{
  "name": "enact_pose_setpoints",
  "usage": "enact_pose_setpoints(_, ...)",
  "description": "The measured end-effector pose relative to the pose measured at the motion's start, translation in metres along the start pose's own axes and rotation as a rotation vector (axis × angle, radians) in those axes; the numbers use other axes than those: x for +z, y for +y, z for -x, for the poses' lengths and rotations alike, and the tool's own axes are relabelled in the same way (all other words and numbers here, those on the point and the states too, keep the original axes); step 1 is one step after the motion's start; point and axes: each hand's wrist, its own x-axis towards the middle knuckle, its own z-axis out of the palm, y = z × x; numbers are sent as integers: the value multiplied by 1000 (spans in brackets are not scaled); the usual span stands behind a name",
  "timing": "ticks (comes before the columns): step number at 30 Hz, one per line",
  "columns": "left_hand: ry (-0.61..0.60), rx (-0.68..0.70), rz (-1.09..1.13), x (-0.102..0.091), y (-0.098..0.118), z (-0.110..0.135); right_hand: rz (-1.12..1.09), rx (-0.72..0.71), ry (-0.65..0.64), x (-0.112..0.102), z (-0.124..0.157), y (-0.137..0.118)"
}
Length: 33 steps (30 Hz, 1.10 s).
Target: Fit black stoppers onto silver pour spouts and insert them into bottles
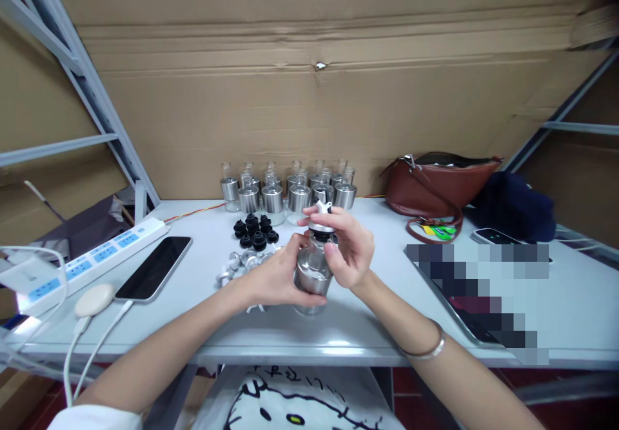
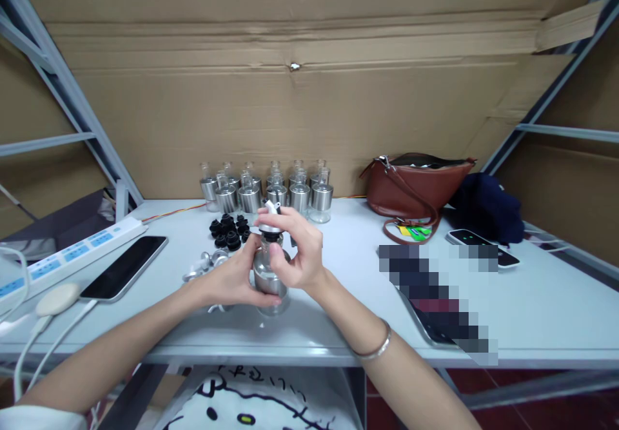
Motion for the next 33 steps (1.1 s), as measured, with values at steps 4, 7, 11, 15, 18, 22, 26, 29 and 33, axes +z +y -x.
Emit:
enact_pose_setpoints(4, -33, -40, 22, -1, 2, -1, -60, -19, -15, 0, 1, 3)
enact_pose_setpoints(7, -50, -57, 35, 0, 1, -2, -65, -109, -24, -1, 0, 6)
enact_pose_setpoints(11, -50, -39, 40, 0, -1, -3, -50, -133, -26, -2, -2, 7)
enact_pose_setpoints(15, -53, -45, 37, 0, 0, -2, -31, -100, -12, -1, -1, 6)
enact_pose_setpoints(18, -52, -44, 43, 0, -1, -2, 2, -115, -6, -1, -1, 6)
enact_pose_setpoints(22, -55, -33, 41, 1, -1, -2, 29, -164, 9, -1, -2, 5)
enact_pose_setpoints(26, -53, -59, 31, 0, 0, -2, 118, -130, -10, -2, -2, 4)
enact_pose_setpoints(29, -60, -86, 26, 0, 1, -1, 172, -131, -26, -4, -2, 4)
enact_pose_setpoints(33, -71, -90, 28, 0, 1, -1, 235, -228, -24, -4, -5, 2)
